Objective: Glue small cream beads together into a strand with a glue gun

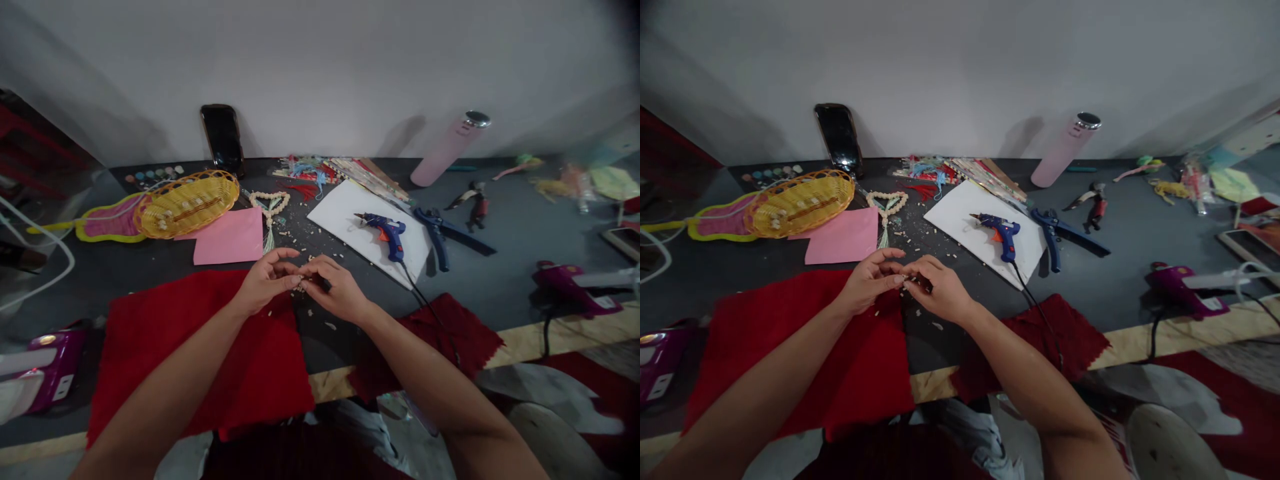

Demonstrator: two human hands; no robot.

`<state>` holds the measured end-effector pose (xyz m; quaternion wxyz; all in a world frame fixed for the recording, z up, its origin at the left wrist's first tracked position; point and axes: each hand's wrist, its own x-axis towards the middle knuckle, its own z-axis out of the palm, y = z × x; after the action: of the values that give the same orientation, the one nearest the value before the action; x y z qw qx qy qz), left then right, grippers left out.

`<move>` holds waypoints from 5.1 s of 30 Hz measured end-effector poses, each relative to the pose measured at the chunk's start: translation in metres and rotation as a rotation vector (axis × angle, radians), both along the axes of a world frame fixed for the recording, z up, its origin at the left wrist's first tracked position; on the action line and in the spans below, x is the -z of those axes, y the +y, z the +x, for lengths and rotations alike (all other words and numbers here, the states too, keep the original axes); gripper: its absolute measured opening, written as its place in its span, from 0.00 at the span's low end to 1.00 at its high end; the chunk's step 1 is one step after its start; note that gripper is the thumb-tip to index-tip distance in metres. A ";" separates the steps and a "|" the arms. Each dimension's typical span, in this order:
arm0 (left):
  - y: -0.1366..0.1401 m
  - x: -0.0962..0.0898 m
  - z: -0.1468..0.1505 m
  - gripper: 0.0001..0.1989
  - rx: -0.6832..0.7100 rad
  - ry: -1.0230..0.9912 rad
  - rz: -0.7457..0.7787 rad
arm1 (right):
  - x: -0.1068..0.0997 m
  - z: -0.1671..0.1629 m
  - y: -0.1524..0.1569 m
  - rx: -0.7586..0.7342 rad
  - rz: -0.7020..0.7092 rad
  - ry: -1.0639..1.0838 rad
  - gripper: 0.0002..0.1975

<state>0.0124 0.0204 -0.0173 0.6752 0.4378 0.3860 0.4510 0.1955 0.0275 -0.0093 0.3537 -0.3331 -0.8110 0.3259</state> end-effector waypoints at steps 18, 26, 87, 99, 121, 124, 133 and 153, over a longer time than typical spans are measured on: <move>0.002 0.004 -0.001 0.12 -0.092 0.021 0.014 | 0.003 0.031 0.019 -0.021 0.074 -0.475 0.14; 0.003 0.004 0.000 0.11 -0.099 0.054 0.005 | 0.002 0.029 0.017 0.023 0.058 -0.539 0.07; 0.001 0.000 -0.003 0.25 0.048 0.051 -0.003 | -0.003 0.000 0.001 -0.062 -0.040 0.100 0.07; 0.001 0.000 -0.003 0.23 0.074 0.063 -0.001 | -0.002 -0.003 -0.001 -0.019 -0.036 0.072 0.04; 0.001 0.000 -0.003 0.23 0.057 0.027 -0.022 | 0.002 -0.002 0.000 -0.008 0.018 0.066 0.09; 0.001 0.001 -0.003 0.23 0.055 0.034 -0.024 | 0.002 -0.001 0.001 -0.024 0.031 0.071 0.09; 0.001 -0.001 -0.001 0.22 0.003 0.050 -0.038 | 0.004 -0.001 0.001 0.027 0.106 0.070 0.09; 0.001 0.001 -0.001 0.23 -0.025 0.012 -0.037 | 0.004 -0.001 0.002 0.028 0.146 -0.010 0.09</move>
<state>0.0117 0.0217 -0.0186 0.6752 0.4230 0.4039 0.4495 0.1941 0.0299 -0.0132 0.3774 -0.3192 -0.8297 0.2593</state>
